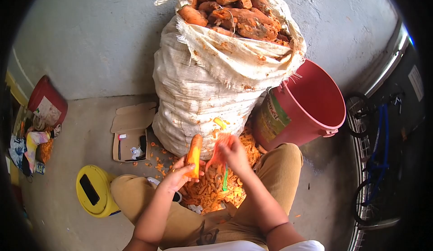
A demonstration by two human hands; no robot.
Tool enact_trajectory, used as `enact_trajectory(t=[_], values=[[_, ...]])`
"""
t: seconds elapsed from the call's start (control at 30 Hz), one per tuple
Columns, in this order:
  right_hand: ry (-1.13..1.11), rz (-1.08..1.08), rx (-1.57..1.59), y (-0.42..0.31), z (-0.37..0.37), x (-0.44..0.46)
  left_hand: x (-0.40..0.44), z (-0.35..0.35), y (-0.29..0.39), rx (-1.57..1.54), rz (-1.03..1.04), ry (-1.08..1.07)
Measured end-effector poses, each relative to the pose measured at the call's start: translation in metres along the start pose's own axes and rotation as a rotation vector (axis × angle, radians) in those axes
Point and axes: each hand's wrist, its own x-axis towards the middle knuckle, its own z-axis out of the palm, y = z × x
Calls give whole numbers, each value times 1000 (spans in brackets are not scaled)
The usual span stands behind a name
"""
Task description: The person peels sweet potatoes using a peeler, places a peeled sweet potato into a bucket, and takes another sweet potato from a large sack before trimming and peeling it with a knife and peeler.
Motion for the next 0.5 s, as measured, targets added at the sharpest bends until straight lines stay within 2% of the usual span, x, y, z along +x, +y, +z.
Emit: enact_trajectory(t=[0.03, 0.1, 0.2, 0.3, 0.43, 0.5], values=[[124, -45, 111, -5, -4, 9, 0, 0, 0, 29, 9, -40], [230, -35, 277, -25, -11, 14, -1, 0, -1, 87, 28, -121], [133, -144, 339, -29, 0, 14, -3, 8, -3, 68, -2, -193], [-80, -113, 254, -37, 16, 0, -6, 17, 5, 194, -8, -215], [22, -238, 119, -35, 22, -6, -5, 17, 6, 291, 16, -186], [55, -115, 142, -41, 12, 0, -6, 19, 5, 286, 61, -178]])
